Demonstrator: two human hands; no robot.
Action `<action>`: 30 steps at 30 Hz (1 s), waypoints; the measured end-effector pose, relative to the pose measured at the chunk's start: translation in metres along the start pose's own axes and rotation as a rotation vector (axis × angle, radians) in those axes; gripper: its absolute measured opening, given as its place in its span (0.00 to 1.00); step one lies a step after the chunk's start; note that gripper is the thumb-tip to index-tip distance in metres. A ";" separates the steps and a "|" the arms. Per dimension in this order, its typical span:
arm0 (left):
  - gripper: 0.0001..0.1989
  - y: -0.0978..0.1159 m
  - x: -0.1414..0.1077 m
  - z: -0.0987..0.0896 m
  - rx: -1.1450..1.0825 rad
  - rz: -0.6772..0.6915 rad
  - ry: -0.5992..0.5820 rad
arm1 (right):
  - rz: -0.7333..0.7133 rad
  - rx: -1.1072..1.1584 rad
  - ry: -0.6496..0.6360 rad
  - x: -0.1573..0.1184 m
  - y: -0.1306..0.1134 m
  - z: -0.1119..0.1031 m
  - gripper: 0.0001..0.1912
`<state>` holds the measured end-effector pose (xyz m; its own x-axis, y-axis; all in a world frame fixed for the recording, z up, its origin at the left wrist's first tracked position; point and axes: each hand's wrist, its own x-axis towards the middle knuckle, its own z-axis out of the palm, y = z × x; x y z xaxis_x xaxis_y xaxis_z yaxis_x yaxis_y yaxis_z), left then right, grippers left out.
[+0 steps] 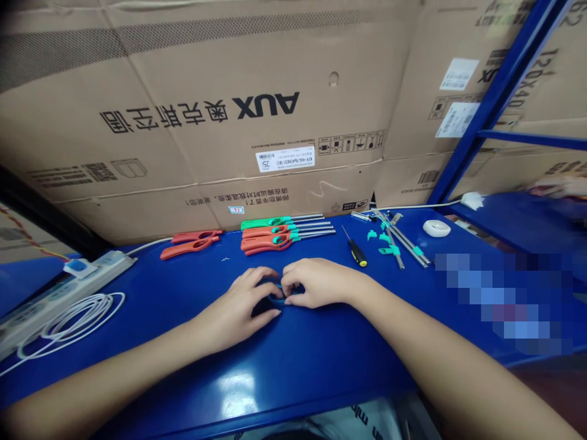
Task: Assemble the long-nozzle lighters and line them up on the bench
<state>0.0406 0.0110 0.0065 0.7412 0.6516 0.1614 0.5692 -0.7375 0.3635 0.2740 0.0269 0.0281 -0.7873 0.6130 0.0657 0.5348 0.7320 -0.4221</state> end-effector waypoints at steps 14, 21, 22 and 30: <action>0.20 -0.068 -0.003 0.007 -0.204 -0.151 0.247 | 0.193 -0.103 0.003 -0.008 0.010 -0.020 0.10; 0.12 -0.063 -0.003 0.009 -0.155 -0.140 0.272 | 0.260 -0.288 0.323 -0.012 0.013 -0.025 0.13; 0.14 -0.062 -0.003 0.009 -0.143 -0.128 0.275 | 0.265 -0.302 0.356 -0.013 0.013 -0.026 0.13; 0.24 -0.053 -0.007 0.002 -0.030 0.130 0.024 | 0.232 -0.018 0.071 -0.019 0.005 -0.035 0.15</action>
<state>0.0057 0.0449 -0.0157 0.7990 0.5555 0.2302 0.4579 -0.8103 0.3657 0.3021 0.0291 0.0564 -0.6197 0.7841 0.0326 0.7047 0.5742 -0.4168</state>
